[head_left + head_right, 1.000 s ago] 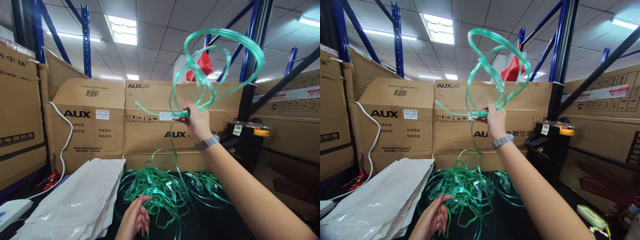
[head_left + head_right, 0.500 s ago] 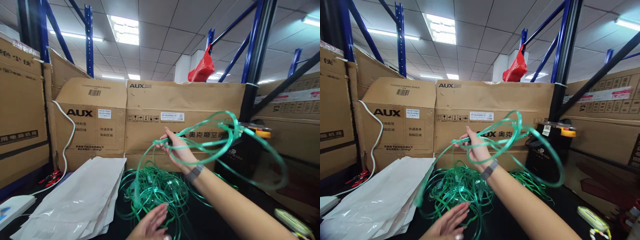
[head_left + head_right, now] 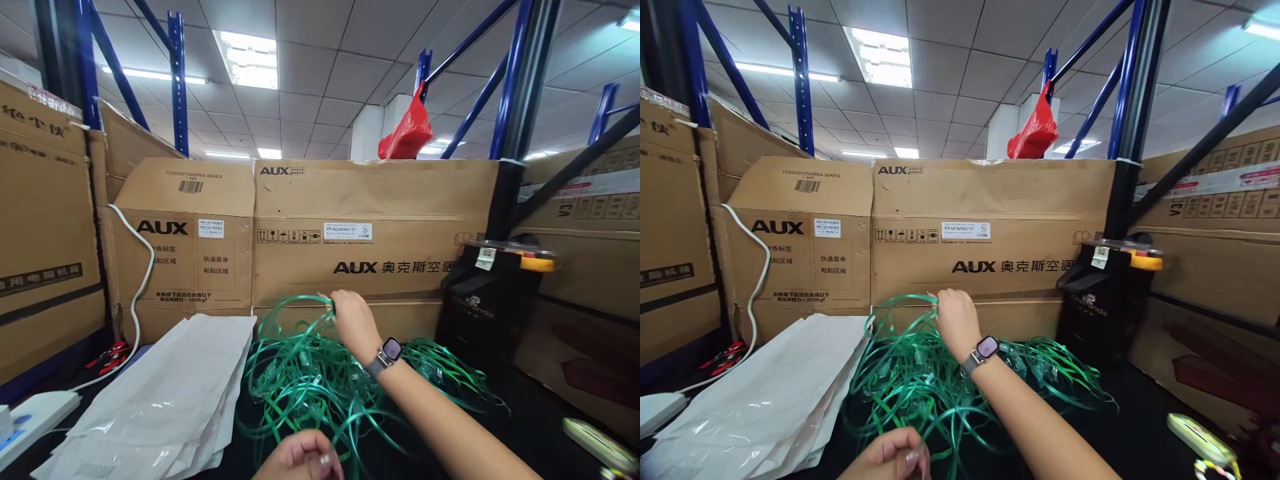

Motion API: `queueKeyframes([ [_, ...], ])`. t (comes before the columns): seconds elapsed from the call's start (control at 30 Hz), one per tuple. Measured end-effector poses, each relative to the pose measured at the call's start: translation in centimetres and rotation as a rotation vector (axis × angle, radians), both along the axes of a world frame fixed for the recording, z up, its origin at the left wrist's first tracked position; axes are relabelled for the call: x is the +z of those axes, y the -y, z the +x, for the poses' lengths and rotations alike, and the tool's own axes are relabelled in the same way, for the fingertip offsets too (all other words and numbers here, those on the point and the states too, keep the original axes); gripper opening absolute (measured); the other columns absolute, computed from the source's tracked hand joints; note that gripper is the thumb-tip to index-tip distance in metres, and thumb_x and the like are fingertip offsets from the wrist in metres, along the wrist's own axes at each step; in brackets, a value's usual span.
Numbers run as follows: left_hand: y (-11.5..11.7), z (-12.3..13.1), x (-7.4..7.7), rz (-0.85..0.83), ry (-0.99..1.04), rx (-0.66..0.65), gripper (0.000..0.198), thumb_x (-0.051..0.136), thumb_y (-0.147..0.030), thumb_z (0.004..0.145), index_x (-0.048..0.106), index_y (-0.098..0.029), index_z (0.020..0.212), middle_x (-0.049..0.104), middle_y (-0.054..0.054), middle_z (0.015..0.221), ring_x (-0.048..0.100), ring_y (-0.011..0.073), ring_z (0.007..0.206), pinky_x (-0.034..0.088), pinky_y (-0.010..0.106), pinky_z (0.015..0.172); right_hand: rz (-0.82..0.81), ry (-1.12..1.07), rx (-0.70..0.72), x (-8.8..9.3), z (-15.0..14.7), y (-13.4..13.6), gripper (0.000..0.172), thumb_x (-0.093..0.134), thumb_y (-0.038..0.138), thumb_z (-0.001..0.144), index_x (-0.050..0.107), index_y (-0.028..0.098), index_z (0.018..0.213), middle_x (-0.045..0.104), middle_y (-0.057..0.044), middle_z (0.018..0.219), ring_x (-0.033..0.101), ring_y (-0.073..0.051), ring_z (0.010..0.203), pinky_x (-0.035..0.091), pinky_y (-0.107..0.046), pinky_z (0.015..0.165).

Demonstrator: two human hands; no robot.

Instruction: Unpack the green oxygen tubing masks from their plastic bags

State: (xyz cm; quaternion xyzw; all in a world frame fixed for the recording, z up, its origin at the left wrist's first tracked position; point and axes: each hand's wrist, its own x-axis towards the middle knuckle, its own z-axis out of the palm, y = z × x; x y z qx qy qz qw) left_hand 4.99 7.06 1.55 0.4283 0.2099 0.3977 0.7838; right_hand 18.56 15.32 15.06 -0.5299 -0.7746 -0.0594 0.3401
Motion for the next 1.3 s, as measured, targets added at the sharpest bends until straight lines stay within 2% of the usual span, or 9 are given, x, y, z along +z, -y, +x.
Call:
queueKeyframes([
  [0.13,-0.8,-0.5,0.1,-0.05,0.109,0.228,0.028,0.078,-0.039,0.056,0.063,-0.016,0.063,0.056,-0.004,0.047,0.051,0.0068,0.039,0.042,0.02,0.046,-0.301,-0.035,0.136,-1.2,1.4,0.5,0.015,0.052,0.028,0.082,0.058,0.015,0.078,0.059,-0.003,0.07,0.054,-0.015,0.061,0.042,-0.025,0.057],
  [0.23,-1.1,-0.8,0.2,-0.08,0.044,0.434,0.032,0.079,-0.04,0.053,0.065,-0.015,0.067,0.058,-0.004,0.051,0.05,0.0061,0.041,0.045,0.021,0.049,-0.55,-0.042,0.288,-2.0,1.5,1.9,0.023,0.053,0.036,0.08,0.059,0.015,0.072,0.048,0.006,0.049,0.042,-0.007,0.038,0.036,-0.018,0.039],
  [0.33,-1.0,-0.9,0.4,-0.064,-0.004,0.541,0.036,0.079,-0.044,0.048,0.066,-0.015,0.065,0.059,-0.002,0.052,0.052,0.0086,0.046,0.046,0.022,0.049,-0.868,-0.218,0.462,-2.4,1.6,3.4,0.023,0.052,0.038,0.08,0.059,0.016,0.078,0.03,0.012,0.038,0.028,-0.004,0.032,0.031,-0.015,0.034],
  [0.43,-0.9,-0.9,0.3,0.046,-0.058,0.625,0.035,0.078,-0.045,0.048,0.068,-0.015,0.061,0.061,0.0,0.055,0.053,0.0114,0.053,0.044,0.021,0.05,-1.209,-0.379,0.628,-2.8,1.7,4.1,0.02,0.063,0.029,0.069,0.06,0.017,0.083,0.032,0.014,0.036,0.024,-0.003,0.031,0.026,-0.013,0.032],
  [0.67,-1.8,-2.1,-0.4,0.344,-0.27,0.879,0.027,0.074,-0.044,0.056,0.073,-0.018,0.063,0.056,0.001,0.066,0.054,0.0168,0.068,0.044,0.025,0.063,-1.396,-0.319,0.729,-6.4,-0.2,4.9,0.026,0.077,0.028,0.051,0.057,0.017,0.062,0.041,0.013,0.036,0.029,-0.002,0.029,0.026,-0.012,0.029],
  [0.87,-1.5,-2.1,0.0,0.345,-0.211,0.924,0.033,0.069,-0.046,0.062,0.067,-0.017,0.078,0.054,-0.001,0.065,0.051,0.0129,0.059,0.041,0.021,0.051,-1.177,-0.55,0.677,-6.3,-2.0,5.0,0.033,0.07,0.044,0.061,0.054,0.015,0.058,0.038,0.011,0.035,0.029,-0.003,0.029,0.026,-0.015,0.03],
  [1.03,-0.9,-1.1,0.5,0.343,-0.135,1.116,0.033,0.063,-0.052,0.066,0.056,-0.023,0.08,0.056,-0.002,0.063,0.052,0.0162,0.056,0.038,0.023,0.045,-0.716,-0.83,0.699,-0.2,-0.8,2.3,0.033,0.059,0.047,0.072,0.048,0.017,0.062,0.045,0.007,0.045,0.037,-0.005,0.034,0.028,-0.017,0.035],
  [1.17,-0.2,-0.1,-0.3,0.587,-0.349,1.039,0.024,0.066,-0.036,0.066,0.067,-0.021,0.084,0.062,0.008,0.092,0.055,0.0257,0.089,0.041,0.03,0.071,-0.476,-0.994,0.74,5.2,1.4,1.1,0.025,0.05,0.044,0.078,0.043,0.021,0.069,0.044,0.008,0.05,0.042,-0.007,0.042,0.038,-0.02,0.048],
  [1.3,-0.5,0.7,-2.4,0.585,-0.384,0.929,0.05,0.073,-0.025,0.057,0.059,-0.02,0.105,0.061,0.012,0.102,0.056,0.0285,0.093,0.043,0.033,0.07,-0.179,-1.203,0.766,8.1,2.8,1.9,0.015,0.038,0.031,0.085,0.042,0.023,0.072,0.042,0.007,0.055,0.047,-0.008,0.054,0.042,-0.023,0.063],
])
